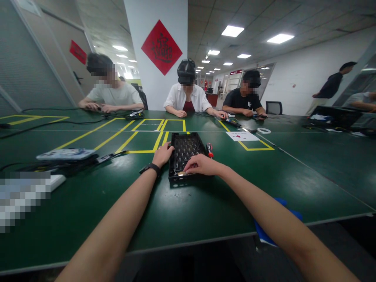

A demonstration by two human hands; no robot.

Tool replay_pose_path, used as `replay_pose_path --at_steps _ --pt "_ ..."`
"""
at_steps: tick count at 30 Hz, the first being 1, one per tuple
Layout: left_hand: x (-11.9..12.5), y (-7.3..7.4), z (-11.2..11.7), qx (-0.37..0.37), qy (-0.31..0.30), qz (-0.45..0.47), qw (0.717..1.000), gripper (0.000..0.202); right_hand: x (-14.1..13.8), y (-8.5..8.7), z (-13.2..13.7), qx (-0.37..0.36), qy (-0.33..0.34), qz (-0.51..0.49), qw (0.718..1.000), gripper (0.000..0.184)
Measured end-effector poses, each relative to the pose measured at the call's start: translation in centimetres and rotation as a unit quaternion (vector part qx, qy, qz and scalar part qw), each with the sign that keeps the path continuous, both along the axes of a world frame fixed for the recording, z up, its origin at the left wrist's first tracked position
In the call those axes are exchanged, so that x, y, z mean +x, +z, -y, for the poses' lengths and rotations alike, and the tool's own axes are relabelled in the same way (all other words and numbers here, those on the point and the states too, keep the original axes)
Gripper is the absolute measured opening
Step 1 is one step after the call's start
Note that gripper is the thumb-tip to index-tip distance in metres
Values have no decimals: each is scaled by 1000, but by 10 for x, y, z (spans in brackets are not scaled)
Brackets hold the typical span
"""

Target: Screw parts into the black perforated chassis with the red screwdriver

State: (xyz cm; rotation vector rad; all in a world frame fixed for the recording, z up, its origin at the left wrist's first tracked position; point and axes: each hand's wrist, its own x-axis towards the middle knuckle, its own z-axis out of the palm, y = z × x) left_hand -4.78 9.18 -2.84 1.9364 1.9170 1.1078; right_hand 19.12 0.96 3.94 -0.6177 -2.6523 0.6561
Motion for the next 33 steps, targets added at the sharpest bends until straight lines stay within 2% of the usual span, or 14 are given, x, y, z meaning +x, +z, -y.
replay_pose_path --at_steps 4,12,19,33 --pt "0 -3 -2 0 -32 -12 999 53 0 -3 -1 14 9 -11 1000 20" --pt "2 -5 0 14 -34 -1 999 50 0 -6 0 -48 -2 -27 998 23" --pt "4 -3 2 15 -34 1 999 50 -3 -6 4 -30 -27 -36 999 16" --pt "2 -2 3 16 -43 10 999 51 -5 -17 1 -86 -32 -76 993 22"
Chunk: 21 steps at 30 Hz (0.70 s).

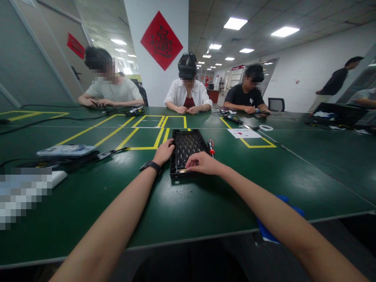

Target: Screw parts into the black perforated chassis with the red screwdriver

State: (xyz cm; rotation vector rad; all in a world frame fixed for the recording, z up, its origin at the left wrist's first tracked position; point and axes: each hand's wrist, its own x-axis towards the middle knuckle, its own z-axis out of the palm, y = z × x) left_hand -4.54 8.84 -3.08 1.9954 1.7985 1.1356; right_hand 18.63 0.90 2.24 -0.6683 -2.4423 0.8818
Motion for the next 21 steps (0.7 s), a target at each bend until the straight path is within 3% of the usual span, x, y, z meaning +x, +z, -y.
replay_pose_path --at_steps 6,13,21 --pt "0 0 0 -4 4 -3 1000 51 2 1 0 2 2 -8 1000 24" --pt "1 -1 0 3 9 -4 1000 51 2 -1 -1 62 2 0 998 20" --pt "1 -1 -1 -1 7 5 1000 51 1 -2 -1 17 7 -14 1000 22"
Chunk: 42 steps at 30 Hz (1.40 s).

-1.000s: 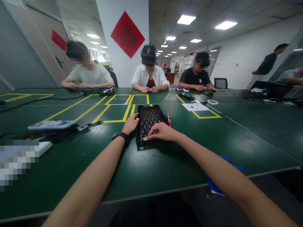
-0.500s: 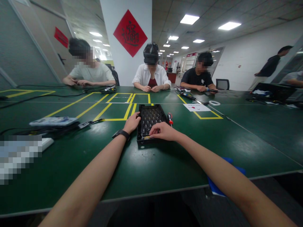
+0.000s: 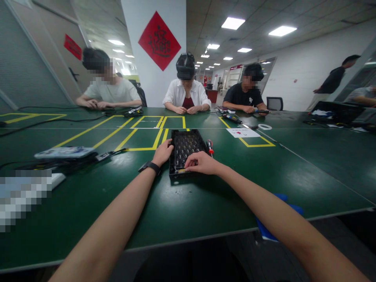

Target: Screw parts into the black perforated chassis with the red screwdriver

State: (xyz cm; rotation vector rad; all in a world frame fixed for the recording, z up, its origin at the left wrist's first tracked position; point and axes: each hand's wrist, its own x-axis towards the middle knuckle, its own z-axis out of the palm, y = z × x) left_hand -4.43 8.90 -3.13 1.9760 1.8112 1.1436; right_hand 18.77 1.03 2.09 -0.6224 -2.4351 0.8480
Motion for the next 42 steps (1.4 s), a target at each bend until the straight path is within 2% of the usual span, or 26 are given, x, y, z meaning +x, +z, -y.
replay_pose_path --at_steps 10,18,25,29,35,42 --pt "-1 -1 0 6 -3 -2 1000 51 0 3 0 -15 10 18 1000 23" --pt "-2 -2 0 -1 -9 4 1000 53 0 1 -1 -46 -3 -19 999 27" --pt "-3 -3 -2 -8 -28 14 999 60 -1 -2 0 -47 -13 -11 999 26" --pt "-1 -3 0 -6 -66 14 998 65 -1 -2 0 -62 -8 -14 998 26" --pt "2 -4 2 3 -87 40 995 69 0 -2 0 -36 -20 -2 999 25" --pt "5 -2 8 3 -49 59 997 76 0 -2 -1 -21 -20 5 1000 23"
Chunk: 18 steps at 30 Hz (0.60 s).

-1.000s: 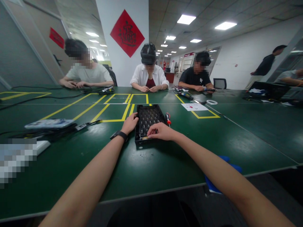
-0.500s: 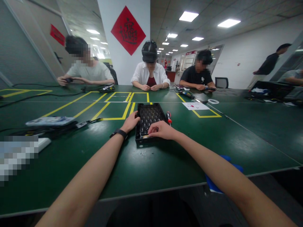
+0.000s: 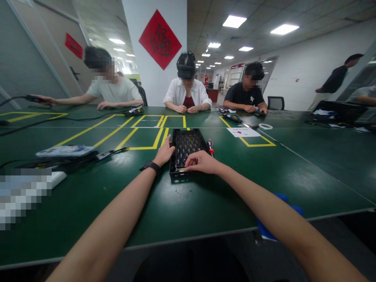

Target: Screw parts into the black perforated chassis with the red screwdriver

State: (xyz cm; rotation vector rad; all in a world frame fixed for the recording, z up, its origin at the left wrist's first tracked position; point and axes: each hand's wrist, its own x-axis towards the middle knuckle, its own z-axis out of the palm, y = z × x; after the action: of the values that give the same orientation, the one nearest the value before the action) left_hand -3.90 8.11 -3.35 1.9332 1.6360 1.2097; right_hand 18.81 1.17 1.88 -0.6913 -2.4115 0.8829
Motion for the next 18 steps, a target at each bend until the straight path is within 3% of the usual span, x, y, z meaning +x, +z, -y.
replay_pose_path --at_steps 9,18 --pt "3 1 3 0 -14 16 1000 73 -1 0 1 -22 6 -14 1000 25" --pt "2 3 4 -23 12 -17 1000 70 0 0 1 -12 5 -3 1000 25"
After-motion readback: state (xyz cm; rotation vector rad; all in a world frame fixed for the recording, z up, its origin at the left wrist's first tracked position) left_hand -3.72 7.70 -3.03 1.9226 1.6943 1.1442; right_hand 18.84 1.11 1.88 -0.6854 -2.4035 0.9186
